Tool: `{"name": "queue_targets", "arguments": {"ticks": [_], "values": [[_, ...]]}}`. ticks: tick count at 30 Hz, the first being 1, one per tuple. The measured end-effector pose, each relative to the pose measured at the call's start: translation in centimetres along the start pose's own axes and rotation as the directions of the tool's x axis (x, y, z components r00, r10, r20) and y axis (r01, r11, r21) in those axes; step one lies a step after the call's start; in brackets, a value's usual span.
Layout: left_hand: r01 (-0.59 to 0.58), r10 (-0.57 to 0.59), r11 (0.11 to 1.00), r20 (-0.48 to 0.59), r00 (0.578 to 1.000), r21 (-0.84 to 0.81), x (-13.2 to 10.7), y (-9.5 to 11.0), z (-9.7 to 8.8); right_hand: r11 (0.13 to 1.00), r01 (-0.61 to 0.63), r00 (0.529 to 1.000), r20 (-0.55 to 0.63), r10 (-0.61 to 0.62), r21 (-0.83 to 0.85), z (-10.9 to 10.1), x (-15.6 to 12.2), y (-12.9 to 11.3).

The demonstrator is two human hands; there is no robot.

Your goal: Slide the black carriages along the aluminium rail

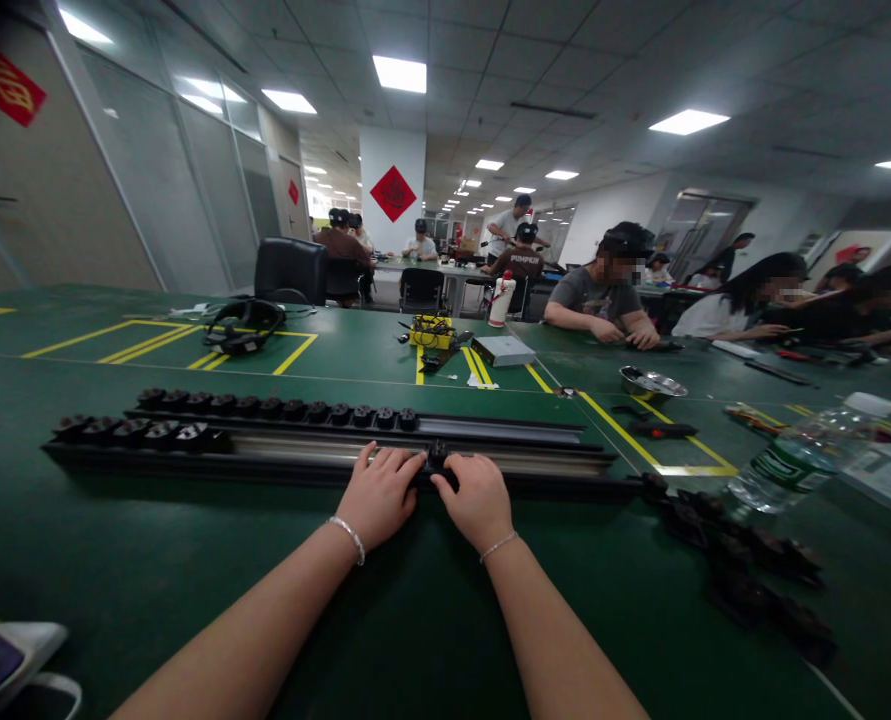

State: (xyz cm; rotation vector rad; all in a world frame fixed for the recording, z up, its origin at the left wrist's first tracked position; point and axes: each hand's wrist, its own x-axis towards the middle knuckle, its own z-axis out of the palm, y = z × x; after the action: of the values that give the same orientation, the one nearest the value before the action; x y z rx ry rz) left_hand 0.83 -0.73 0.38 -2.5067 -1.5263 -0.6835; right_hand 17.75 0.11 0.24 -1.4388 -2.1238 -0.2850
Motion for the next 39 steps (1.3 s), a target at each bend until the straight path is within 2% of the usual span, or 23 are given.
{"name": "queue_targets", "arguments": {"ticks": [3, 11, 26, 39], "values": [[-0.025, 0.025, 1.000, 0.009, 1.000, -0.018, 0.06, 0.19, 0.29, 1.000, -0.011, 1.000, 0.012, 0.011, 0.001, 0.03, 0.00, 0.02], [0.008, -0.006, 1.000, 0.041, 0.999, -0.028, 0.17, 0.27, 0.04, 1.000, 0.003, 1.000, -0.011, -0.003, -0.012, 0.27, -0.05, 0.26], [-0.008, 0.008, 0.999, -0.004, 1.000, -0.032, 0.28, 0.18, 0.39, 1.000, -0.026, 1.000, -0.011, 0.026, 0.011, 0.15, -0.07, 0.35], [0.003, -0.003, 1.000, 0.007, 1.000, -0.016, 0.30, 0.24, 0.34, 0.999, -0.036, 0.999, -0.020, 0.036, -0.004, 0.33, -0.07, 0.54]]}}
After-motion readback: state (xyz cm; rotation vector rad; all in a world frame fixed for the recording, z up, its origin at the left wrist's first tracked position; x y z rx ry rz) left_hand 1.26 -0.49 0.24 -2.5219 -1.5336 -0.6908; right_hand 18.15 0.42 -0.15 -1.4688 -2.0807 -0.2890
